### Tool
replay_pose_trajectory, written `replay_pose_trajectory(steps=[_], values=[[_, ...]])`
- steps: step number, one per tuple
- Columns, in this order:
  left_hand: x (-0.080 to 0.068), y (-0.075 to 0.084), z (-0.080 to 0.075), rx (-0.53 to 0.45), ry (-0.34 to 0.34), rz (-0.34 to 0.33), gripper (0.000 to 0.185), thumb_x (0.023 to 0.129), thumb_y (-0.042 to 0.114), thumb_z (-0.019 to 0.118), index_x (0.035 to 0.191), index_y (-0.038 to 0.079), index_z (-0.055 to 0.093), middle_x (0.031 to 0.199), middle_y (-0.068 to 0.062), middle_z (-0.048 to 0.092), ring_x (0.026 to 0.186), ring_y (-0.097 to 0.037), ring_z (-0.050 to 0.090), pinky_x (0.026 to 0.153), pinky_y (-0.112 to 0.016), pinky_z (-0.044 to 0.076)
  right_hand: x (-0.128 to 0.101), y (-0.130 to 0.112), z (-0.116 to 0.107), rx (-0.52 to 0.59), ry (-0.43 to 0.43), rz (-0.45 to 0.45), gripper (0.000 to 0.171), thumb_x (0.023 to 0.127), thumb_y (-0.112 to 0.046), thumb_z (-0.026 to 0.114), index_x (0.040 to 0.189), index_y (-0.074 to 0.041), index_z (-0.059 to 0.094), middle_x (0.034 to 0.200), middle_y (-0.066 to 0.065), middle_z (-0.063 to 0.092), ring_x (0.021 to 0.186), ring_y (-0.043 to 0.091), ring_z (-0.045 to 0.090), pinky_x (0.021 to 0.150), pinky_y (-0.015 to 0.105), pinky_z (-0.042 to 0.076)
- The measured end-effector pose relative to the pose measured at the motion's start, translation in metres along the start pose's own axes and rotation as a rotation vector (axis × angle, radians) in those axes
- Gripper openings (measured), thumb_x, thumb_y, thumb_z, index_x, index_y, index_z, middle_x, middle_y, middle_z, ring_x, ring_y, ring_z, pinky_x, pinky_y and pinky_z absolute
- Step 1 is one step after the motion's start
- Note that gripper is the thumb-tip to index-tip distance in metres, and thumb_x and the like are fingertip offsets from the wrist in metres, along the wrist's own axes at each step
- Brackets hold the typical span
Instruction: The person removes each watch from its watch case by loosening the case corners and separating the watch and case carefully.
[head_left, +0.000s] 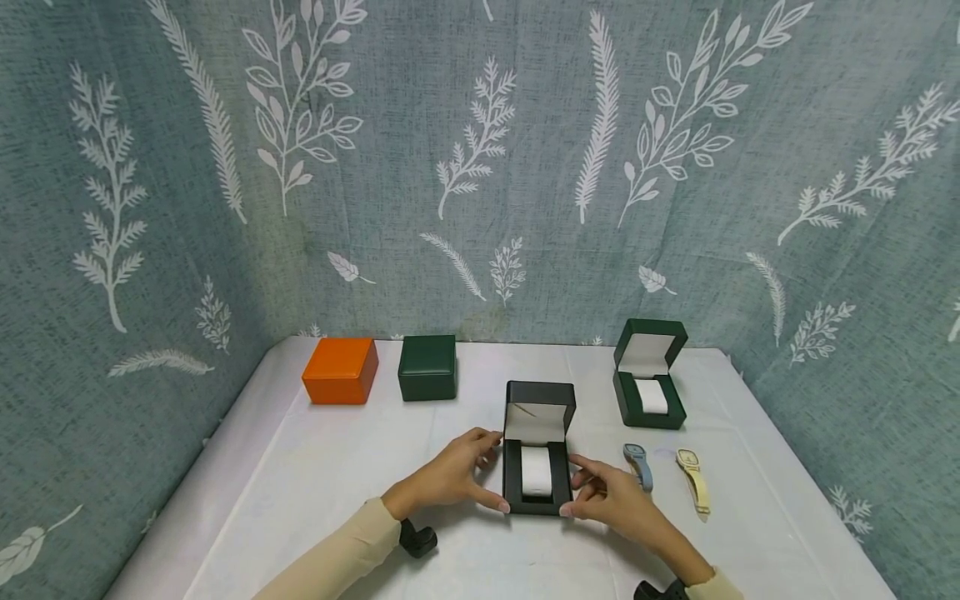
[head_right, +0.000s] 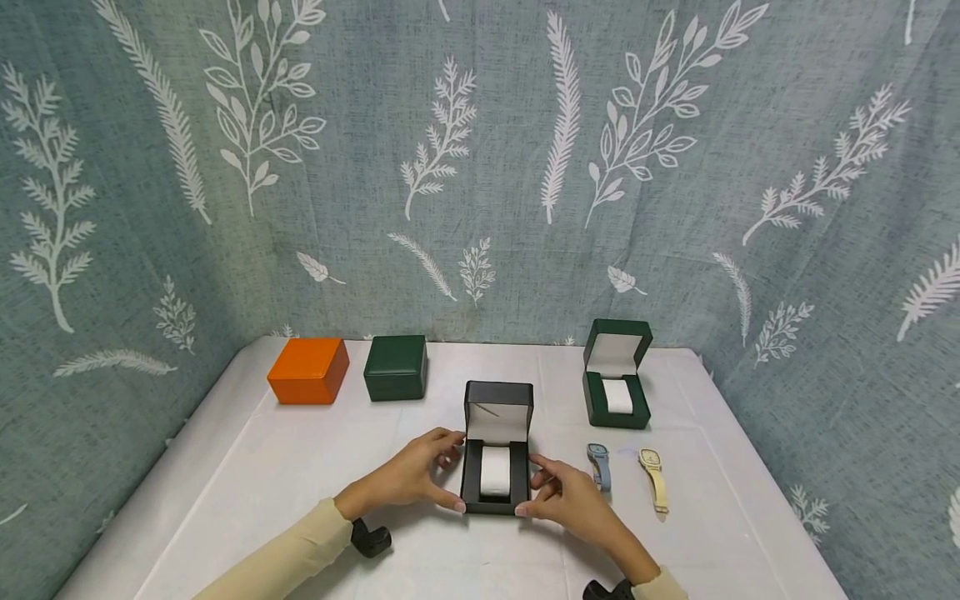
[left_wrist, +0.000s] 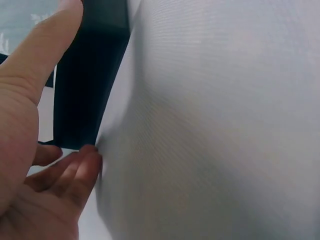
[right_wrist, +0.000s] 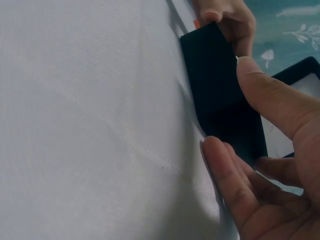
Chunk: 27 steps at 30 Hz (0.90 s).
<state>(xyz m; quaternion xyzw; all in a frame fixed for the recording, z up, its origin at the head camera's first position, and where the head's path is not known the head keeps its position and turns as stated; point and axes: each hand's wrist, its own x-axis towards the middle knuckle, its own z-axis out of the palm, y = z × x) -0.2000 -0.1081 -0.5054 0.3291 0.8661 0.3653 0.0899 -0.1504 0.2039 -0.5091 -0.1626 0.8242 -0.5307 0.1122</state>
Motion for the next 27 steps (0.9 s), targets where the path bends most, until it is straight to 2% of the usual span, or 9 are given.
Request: replay_pose_trajectory(steps=[7,16,22,27], values=[[0.003,0.000,0.002,-0.016,-0.027,-0.008,0.116,0.071,0.041,0.096,0.155,-0.009,0.034,0.141,-0.010,0.048,0.109,-0.016,0.057,0.095,-0.029,0.051,-0.001,0.000,0.003,-0.008,0.008,-0.024,0.087,0.082,-0.022,0.089,0.149,0.010,0.044,0.115,0.012,0.063,0.086,0.014,0.066,0.071,0.024,0.056],[0.009,-0.005,0.005,-0.007,-0.007,0.013,0.113,0.068,0.047,0.096,0.152,-0.006,0.041,0.139,-0.008,0.051,0.117,-0.016,0.057,0.101,-0.030,0.050,0.004,0.003,0.011,-0.121,0.094,-0.067,0.091,0.075,-0.027,0.094,0.144,0.012,0.050,0.116,0.012,0.062,0.091,0.016,0.065,0.078,0.024,0.059],[0.014,-0.001,0.002,0.001,0.016,0.016,0.113,0.067,0.048,0.096,0.152,-0.005,0.043,0.139,-0.008,0.052,0.117,-0.017,0.058,0.102,-0.033,0.050,0.006,0.003,0.010,-0.083,0.129,-0.075,0.087,0.076,-0.024,0.094,0.143,0.011,0.051,0.119,0.012,0.060,0.101,0.020,0.065,0.086,0.027,0.058],[0.022,0.001,-0.001,-0.030,0.019,-0.006,0.113,0.069,0.049,0.095,0.153,-0.004,0.041,0.142,-0.009,0.050,0.119,-0.019,0.060,0.103,-0.034,0.050,0.012,0.000,0.003,-0.093,0.157,-0.061,0.086,0.075,-0.020,0.094,0.143,0.011,0.052,0.118,0.012,0.061,0.102,0.023,0.064,0.087,0.027,0.058]])
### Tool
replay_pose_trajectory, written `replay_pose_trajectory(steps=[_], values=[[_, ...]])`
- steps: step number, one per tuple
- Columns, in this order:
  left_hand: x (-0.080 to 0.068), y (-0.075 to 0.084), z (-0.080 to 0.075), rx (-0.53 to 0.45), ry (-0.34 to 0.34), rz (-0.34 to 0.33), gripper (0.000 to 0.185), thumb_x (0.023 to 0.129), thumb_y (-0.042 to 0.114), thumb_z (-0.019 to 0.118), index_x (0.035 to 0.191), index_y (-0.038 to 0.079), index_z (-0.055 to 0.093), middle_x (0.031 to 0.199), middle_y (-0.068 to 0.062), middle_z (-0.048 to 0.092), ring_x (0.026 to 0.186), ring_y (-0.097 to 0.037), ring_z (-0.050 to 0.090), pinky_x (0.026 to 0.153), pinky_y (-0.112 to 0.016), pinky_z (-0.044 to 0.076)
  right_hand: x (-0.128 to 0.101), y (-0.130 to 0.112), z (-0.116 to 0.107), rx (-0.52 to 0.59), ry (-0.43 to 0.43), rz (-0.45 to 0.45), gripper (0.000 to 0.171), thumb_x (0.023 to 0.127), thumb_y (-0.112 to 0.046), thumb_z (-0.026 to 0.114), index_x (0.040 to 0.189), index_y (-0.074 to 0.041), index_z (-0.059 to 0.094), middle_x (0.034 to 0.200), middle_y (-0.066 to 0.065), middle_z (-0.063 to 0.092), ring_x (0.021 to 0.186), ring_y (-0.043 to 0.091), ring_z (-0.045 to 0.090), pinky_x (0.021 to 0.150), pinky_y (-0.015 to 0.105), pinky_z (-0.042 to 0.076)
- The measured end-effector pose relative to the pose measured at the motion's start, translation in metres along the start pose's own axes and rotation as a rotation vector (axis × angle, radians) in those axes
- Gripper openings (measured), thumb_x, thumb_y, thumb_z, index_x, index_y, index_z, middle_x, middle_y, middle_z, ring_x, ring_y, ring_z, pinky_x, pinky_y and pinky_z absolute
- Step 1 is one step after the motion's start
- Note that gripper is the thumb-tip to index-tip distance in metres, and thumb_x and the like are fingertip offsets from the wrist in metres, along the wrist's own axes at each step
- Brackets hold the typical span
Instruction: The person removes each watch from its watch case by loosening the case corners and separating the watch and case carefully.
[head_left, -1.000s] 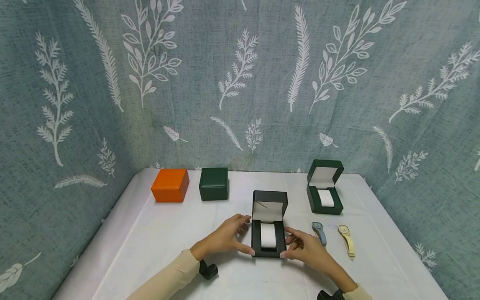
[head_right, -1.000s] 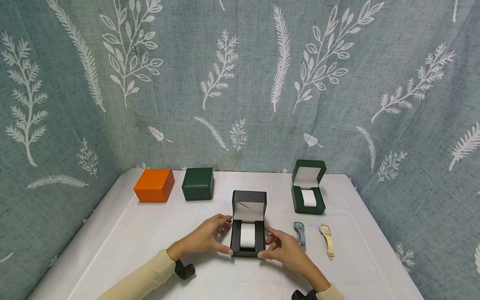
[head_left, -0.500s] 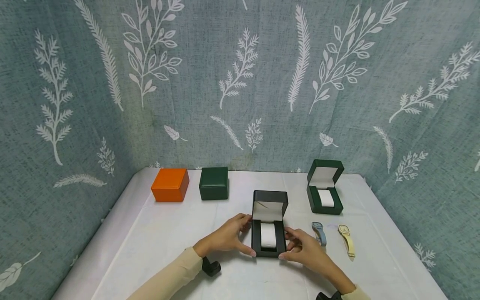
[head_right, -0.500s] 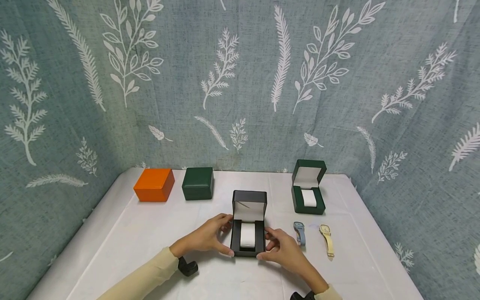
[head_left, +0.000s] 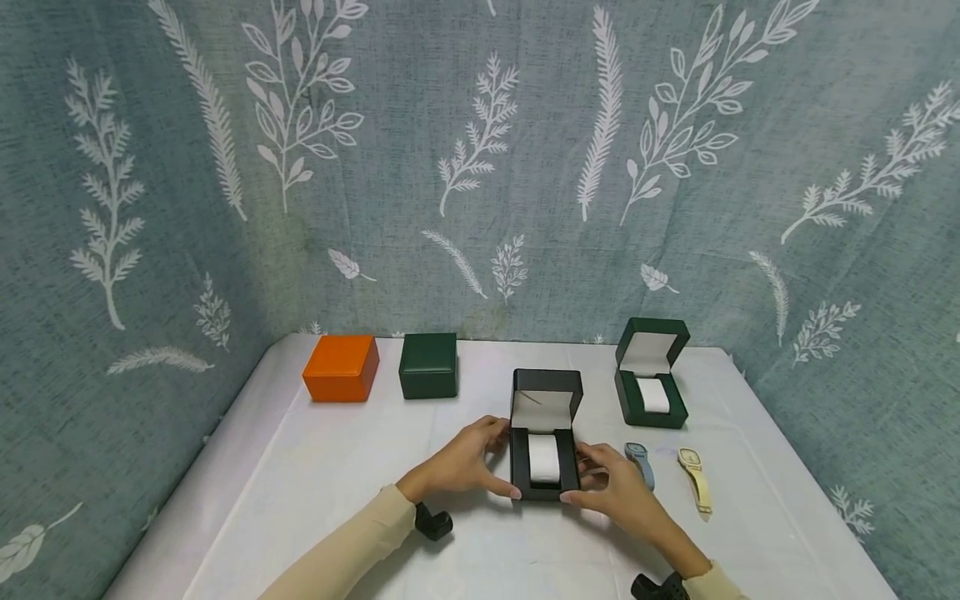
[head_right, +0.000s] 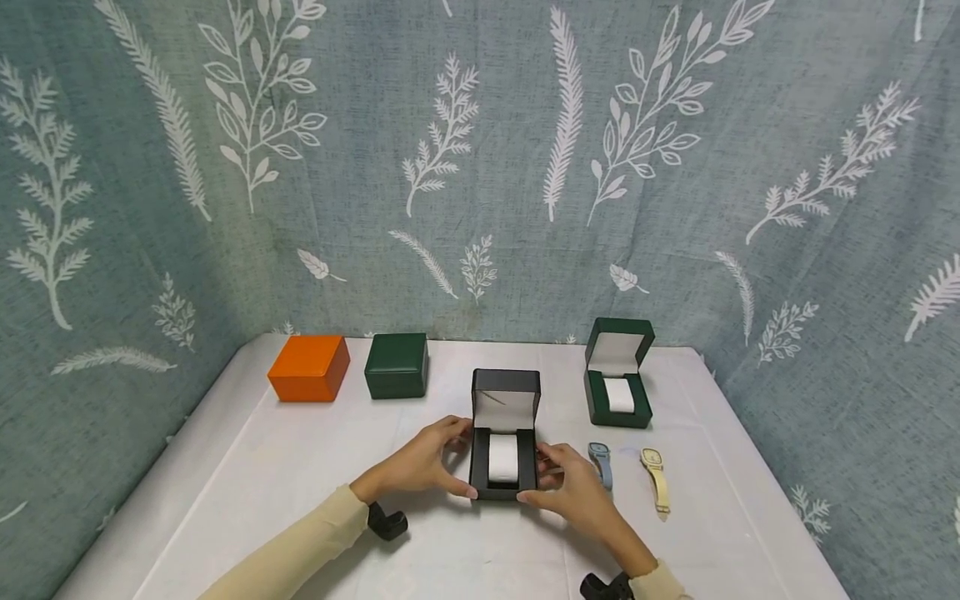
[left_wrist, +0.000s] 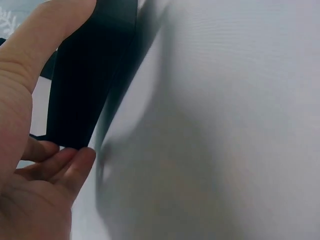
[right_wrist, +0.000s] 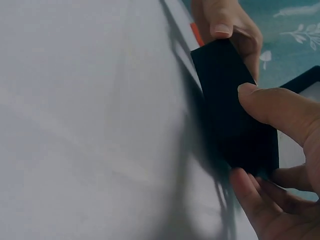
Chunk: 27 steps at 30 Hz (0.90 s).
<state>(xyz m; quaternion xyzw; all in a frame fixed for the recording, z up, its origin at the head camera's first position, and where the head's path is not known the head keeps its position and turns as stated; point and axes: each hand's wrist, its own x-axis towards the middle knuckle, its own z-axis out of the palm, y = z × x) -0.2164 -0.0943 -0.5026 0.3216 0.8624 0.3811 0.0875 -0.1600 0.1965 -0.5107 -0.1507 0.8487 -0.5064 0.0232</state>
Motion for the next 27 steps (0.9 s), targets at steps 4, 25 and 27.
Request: replay_pose_trajectory(steps=[4,25,27], values=[[0.011,0.000,-0.002,-0.030,0.006,-0.001,0.113,0.071,0.049,0.094,0.155,-0.003,0.039,0.143,-0.009,0.049,0.121,-0.021,0.061,0.103,-0.034,0.050,0.005,-0.003,-0.008,-0.018,0.030,0.001,0.083,0.075,-0.018,0.094,0.143,0.008,0.054,0.118,0.011,0.063,0.102,0.022,0.065,0.090,0.028,0.057],[0.080,-0.003,-0.007,-0.069,0.010,0.019,0.099,0.075,0.042,0.093,0.152,0.003,0.045,0.138,-0.010,0.050,0.127,-0.024,0.055,0.107,-0.036,0.047,0.047,0.006,-0.057,-0.116,0.027,0.051,0.083,0.082,-0.030,0.089,0.149,0.000,0.051,0.137,0.018,0.060,0.116,0.032,0.065,0.095,0.037,0.056],[0.086,-0.004,-0.008,-0.069,0.008,0.001,0.100,0.075,0.042,0.093,0.153,0.003,0.044,0.140,-0.010,0.050,0.128,-0.023,0.054,0.107,-0.036,0.047,0.051,0.007,-0.059,-0.130,0.032,0.061,0.082,0.082,-0.030,0.089,0.149,-0.001,0.052,0.137,0.018,0.061,0.116,0.032,0.065,0.095,0.039,0.056]])
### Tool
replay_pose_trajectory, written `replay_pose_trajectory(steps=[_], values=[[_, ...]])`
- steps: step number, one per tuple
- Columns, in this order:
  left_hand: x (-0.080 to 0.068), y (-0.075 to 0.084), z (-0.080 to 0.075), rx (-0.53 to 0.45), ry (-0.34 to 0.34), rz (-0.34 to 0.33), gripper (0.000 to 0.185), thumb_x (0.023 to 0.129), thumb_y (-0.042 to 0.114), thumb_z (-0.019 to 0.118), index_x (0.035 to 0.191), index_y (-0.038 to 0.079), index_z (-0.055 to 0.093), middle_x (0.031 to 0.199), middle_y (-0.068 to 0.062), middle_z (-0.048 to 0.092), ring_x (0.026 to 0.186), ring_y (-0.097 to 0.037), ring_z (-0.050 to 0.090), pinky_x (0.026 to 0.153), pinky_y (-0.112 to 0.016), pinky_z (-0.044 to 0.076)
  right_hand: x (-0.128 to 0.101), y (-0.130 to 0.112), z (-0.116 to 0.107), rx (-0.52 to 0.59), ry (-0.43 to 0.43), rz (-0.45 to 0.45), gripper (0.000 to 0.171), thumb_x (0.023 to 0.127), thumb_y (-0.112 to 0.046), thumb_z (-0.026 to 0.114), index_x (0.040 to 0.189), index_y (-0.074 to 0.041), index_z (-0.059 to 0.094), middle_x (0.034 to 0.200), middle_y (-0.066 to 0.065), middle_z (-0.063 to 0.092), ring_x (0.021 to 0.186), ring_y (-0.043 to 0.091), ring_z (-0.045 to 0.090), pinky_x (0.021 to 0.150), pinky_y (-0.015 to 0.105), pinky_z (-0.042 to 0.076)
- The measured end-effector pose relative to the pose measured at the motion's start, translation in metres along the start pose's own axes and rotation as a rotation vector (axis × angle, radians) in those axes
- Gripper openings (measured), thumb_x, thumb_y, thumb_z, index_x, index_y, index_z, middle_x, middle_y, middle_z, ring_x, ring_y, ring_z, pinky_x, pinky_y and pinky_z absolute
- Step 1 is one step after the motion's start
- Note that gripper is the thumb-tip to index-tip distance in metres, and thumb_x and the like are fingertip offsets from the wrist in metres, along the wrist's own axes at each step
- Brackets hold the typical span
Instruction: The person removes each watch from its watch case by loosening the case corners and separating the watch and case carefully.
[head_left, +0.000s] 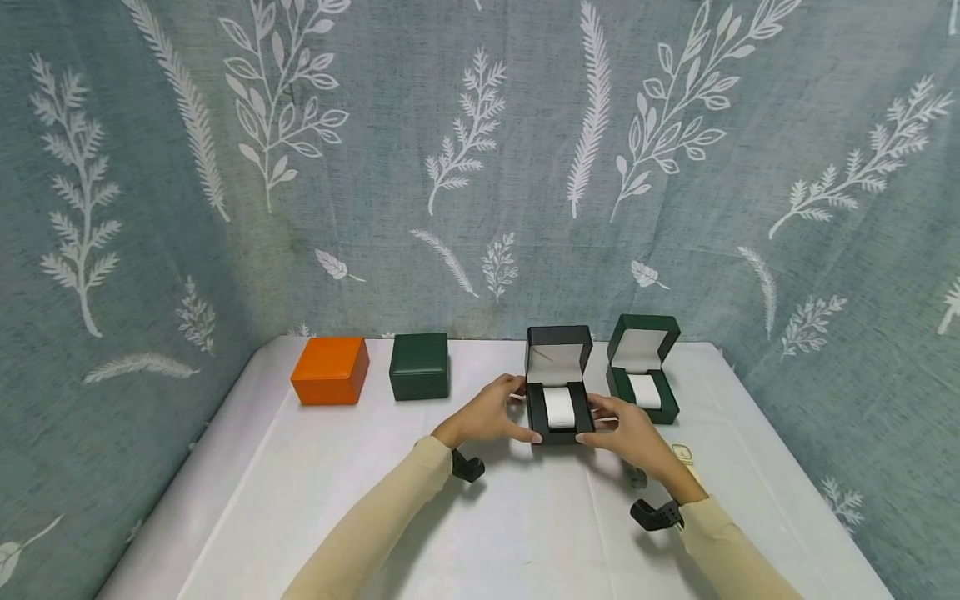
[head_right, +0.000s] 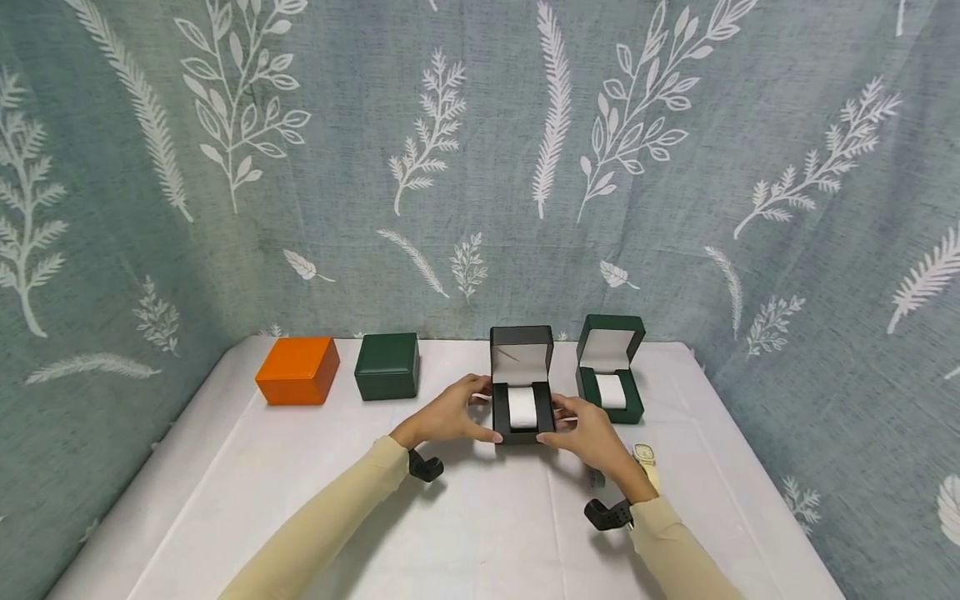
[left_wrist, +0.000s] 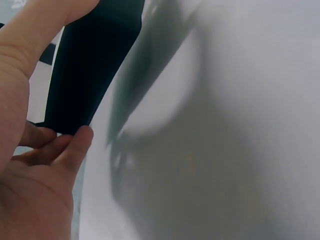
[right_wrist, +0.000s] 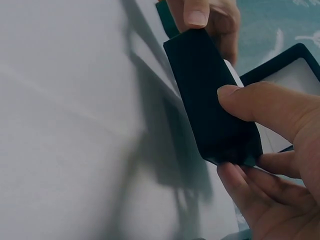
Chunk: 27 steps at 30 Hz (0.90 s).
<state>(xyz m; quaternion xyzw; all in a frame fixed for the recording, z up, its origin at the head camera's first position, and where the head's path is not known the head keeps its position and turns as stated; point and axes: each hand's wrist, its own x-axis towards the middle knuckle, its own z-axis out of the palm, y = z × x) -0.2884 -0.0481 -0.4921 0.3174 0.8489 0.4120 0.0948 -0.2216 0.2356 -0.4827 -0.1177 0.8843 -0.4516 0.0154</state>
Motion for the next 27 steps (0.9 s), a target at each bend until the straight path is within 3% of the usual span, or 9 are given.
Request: replay_pose_trajectory(steps=[9,13,19,27], values=[[0.021,-0.007,-0.005,-0.001,-0.020,-0.097,0.114,0.076,0.045,0.091,0.161,0.000,0.028,0.150,-0.010,0.044,0.136,-0.023,0.048,0.111,-0.038,0.043,0.022,0.002,-0.002,-0.015,-0.009,0.055,0.081,0.085,-0.027,0.087,0.151,-0.001,0.049,0.135,0.018,0.062,0.118,0.034,0.064,0.098,0.047,0.054],[0.029,-0.010,-0.006,-0.008,-0.042,-0.091,0.113,0.077,0.042,0.092,0.160,-0.002,0.028,0.150,-0.012,0.044,0.135,-0.024,0.049,0.112,-0.039,0.042,0.028,0.004,-0.004,-0.008,-0.017,0.077,0.081,0.086,-0.024,0.086,0.152,0.001,0.047,0.134,0.019,0.062,0.119,0.035,0.062,0.099,0.049,0.052],[0.042,-0.012,-0.008,-0.018,-0.065,-0.072,0.107,0.078,0.037,0.092,0.160,0.004,0.032,0.146,-0.009,0.048,0.134,-0.023,0.049,0.114,-0.039,0.040,0.035,0.010,-0.007,0.001,-0.014,0.098,0.082,0.087,-0.023,0.085,0.153,0.003,0.044,0.133,0.019,0.062,0.119,0.033,0.060,0.098,0.050,0.052],[0.052,-0.017,-0.006,-0.044,-0.074,-0.089,0.107,0.078,0.031,0.093,0.160,0.002,0.030,0.148,-0.011,0.046,0.134,-0.024,0.050,0.114,-0.039,0.040,0.044,0.011,-0.007,-0.014,-0.024,0.130,0.081,0.087,-0.021,0.084,0.153,0.004,0.044,0.129,0.018,0.063,0.118,0.032,0.060,0.096,0.049,0.052]])
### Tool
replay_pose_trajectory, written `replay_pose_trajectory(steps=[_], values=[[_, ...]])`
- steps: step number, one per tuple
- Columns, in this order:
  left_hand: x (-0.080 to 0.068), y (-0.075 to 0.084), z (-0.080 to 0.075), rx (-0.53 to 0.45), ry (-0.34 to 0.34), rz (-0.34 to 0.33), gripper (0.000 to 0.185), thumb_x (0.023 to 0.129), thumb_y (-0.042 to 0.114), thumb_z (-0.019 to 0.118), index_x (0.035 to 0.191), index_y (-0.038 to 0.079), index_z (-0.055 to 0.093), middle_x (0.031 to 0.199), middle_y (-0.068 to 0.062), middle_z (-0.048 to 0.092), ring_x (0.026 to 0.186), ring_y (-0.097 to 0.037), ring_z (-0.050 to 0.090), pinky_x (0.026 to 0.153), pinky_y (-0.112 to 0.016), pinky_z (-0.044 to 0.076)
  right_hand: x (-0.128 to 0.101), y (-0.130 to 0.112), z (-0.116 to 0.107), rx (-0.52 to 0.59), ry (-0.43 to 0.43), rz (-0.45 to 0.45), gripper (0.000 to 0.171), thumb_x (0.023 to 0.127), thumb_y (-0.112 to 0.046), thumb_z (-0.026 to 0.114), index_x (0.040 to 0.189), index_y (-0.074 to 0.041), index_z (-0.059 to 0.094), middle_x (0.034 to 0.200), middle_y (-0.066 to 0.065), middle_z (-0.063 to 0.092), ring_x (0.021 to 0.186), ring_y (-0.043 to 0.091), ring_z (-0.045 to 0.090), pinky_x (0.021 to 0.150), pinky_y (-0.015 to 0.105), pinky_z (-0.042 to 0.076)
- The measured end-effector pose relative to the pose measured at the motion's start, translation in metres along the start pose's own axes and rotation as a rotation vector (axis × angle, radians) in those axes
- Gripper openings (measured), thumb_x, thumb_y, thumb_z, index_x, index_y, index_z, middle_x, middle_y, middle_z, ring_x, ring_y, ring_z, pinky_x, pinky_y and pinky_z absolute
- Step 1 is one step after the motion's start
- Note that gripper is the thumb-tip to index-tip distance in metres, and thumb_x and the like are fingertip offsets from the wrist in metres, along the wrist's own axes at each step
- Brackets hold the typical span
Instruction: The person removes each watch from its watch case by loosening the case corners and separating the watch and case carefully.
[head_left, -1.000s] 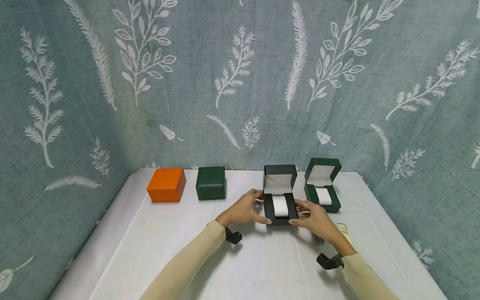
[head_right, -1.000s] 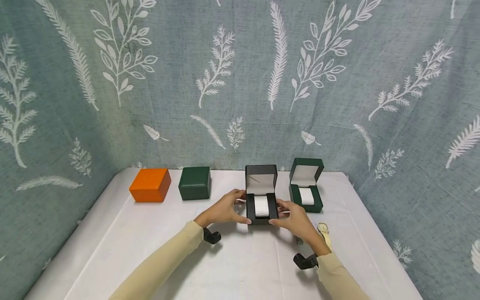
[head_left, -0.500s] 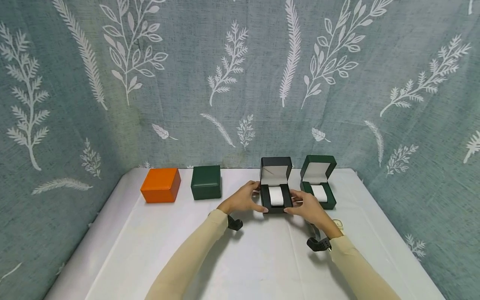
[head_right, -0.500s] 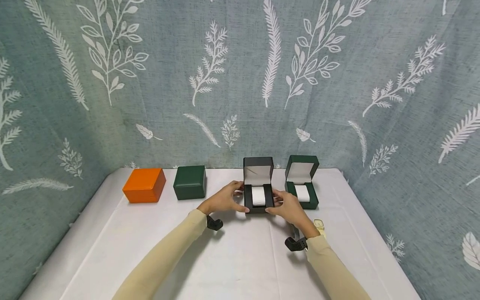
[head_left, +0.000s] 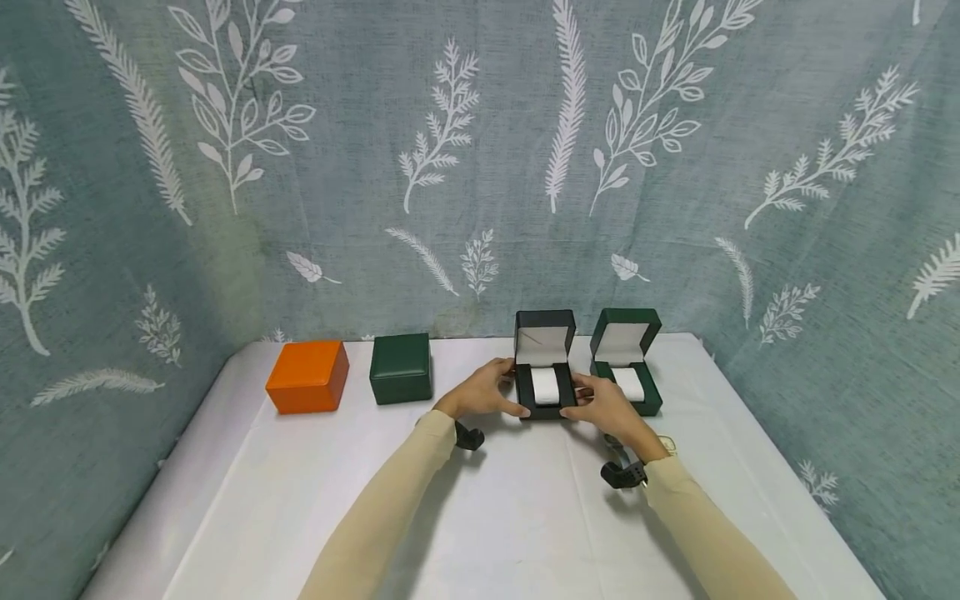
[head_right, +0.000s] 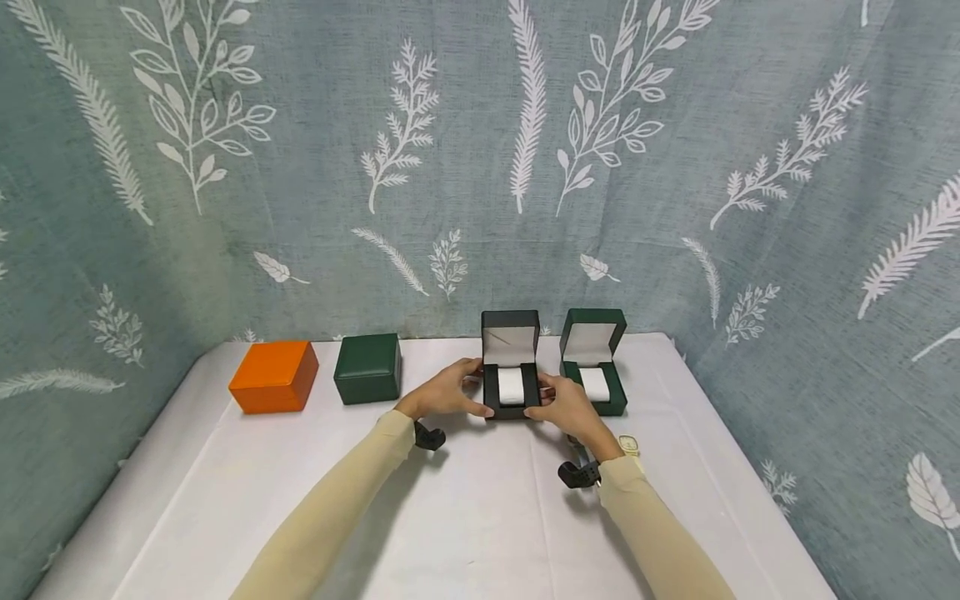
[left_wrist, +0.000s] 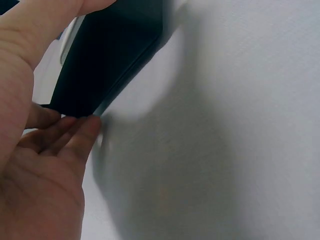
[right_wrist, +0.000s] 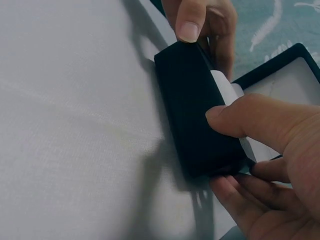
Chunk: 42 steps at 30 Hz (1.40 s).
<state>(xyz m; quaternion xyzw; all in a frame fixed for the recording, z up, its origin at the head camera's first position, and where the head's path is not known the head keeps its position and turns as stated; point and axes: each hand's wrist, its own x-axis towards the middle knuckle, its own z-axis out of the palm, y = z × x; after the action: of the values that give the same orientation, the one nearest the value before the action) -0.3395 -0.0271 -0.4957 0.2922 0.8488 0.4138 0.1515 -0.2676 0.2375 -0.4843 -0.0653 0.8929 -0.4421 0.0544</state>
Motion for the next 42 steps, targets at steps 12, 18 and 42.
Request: replay_pose_trajectory(steps=[12,18,42], values=[[0.007,0.000,-0.002,-0.031,0.000,-0.018,0.112,0.077,0.029,0.094,0.162,0.002,0.026,0.149,-0.012,0.047,0.135,-0.026,0.049,0.113,-0.041,0.040,0.007,0.001,0.000,-0.001,-0.008,0.025,0.079,0.088,-0.017,0.083,0.152,0.006,0.043,0.127,0.018,0.062,0.117,0.032,0.059,0.095,0.049,0.051],[0.008,-0.001,-0.001,-0.071,-0.013,-0.007,0.105,0.077,0.026,0.093,0.160,0.004,0.033,0.145,-0.011,0.049,0.130,-0.025,0.051,0.110,-0.041,0.044,0.008,0.003,0.002,-0.028,-0.019,0.031,0.079,0.089,-0.017,0.083,0.153,0.006,0.042,0.128,0.018,0.063,0.118,0.032,0.059,0.097,0.049,0.051],[-0.022,-0.002,-0.014,0.097,-0.048,0.007,0.095,0.087,0.037,0.084,0.157,-0.004,0.034,0.153,-0.018,0.047,0.124,-0.029,0.057,0.107,-0.042,0.046,-0.011,0.000,-0.004,-0.073,0.029,-0.053,0.066,0.090,-0.021,0.081,0.147,-0.001,0.055,0.132,0.020,0.065,0.115,0.034,0.064,0.093,0.050,0.055]])
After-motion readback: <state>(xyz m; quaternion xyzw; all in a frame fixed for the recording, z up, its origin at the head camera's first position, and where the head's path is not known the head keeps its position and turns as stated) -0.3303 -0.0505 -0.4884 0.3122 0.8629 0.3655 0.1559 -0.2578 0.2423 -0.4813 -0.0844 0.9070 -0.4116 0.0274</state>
